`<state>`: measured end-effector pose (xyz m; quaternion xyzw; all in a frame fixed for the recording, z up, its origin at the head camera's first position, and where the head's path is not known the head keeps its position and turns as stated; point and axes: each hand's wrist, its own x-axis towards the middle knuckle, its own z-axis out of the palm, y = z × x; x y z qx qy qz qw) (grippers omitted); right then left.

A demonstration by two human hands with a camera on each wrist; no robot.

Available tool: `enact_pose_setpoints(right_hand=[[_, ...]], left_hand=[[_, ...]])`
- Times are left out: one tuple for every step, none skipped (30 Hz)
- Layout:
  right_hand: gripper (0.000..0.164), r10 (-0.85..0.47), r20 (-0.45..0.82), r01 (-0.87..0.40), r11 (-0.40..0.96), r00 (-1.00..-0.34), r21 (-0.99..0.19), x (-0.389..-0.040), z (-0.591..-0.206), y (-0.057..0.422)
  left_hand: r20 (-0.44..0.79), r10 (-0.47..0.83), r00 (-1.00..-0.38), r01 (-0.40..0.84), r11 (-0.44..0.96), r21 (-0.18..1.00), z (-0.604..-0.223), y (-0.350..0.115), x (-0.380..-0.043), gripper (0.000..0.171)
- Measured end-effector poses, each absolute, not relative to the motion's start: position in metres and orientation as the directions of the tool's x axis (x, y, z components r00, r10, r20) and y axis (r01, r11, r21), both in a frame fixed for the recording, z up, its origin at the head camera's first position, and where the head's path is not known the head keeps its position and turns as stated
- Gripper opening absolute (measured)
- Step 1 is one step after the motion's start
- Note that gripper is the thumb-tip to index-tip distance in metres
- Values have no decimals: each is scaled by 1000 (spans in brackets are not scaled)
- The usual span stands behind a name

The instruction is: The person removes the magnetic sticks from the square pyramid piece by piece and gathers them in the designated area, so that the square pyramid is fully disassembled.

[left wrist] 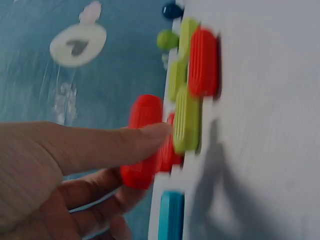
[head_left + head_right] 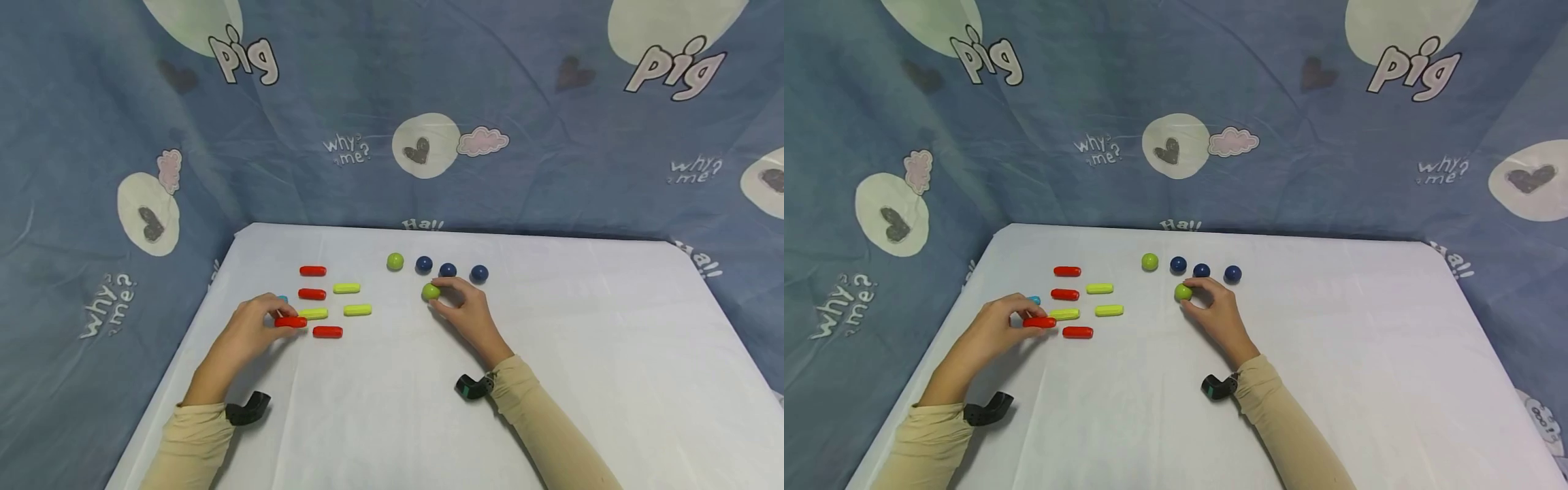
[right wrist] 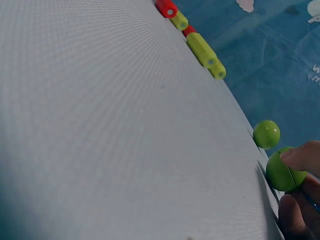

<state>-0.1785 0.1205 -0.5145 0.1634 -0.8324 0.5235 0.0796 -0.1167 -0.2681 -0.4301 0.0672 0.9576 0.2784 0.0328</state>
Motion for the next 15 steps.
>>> enact_pose_setpoints(right_hand=[[38,-186,305,-355,399,-934,-845,-178,-515,121],[38,-184,302,-352,401,-936,-846,-178,-515,121],[38,-183,304,-353,403,-935,-844,-177,-515,121],[39,-183,303,-352,405,-935,-844,-177,-516,121],[39,-181,300,-349,408,-937,-844,-177,-516,121],[39,-181,298,-347,409,-937,-844,-177,-516,121],[39,-181,297,-346,410,-938,-844,-177,-516,121],[39,-182,297,-347,410,-937,-843,-177,-516,121],[39,-181,298,-347,409,-937,-844,-177,-516,121],[38,-181,297,-346,408,-938,-845,-177,-516,121],[38,-180,296,-345,408,-938,-845,-177,-516,121],[38,-180,297,-346,407,-938,-845,-178,-515,121],[38,-183,300,-349,406,-936,-844,-178,-515,121],[38,-183,299,-349,406,-937,-845,-178,-514,121],[38,-183,297,-347,406,-937,-846,-178,-514,121]], left_hand=[[-40,140,-989,98,842,530,-430,-272,-117,20],[-62,133,-989,81,850,521,-431,-276,-118,20],[-85,126,-988,64,854,516,-432,-279,-118,19],[-108,122,-987,50,858,511,-433,-282,-119,19],[-133,114,-985,32,862,505,-433,-284,-119,19],[-156,108,-982,16,867,498,-434,-287,-120,19],[-182,98,-978,-4,869,494,-435,-289,-121,19],[-204,91,-975,-22,871,491,-436,-291,-121,20],[-223,84,-971,-37,871,490,-437,-292,-121,20],[-240,82,-967,-48,870,490,-437,-293,-122,21],[-254,79,-964,-57,870,490,-438,-295,-122,21],[-263,79,-961,-63,869,492,-439,-296,-122,22],[-272,79,-959,-69,867,494,-440,-296,-122,22],[-274,83,-958,-66,867,494,-440,-297,-122,22],[-274,87,-958,-64,866,496,-441,-297,-122,23]])
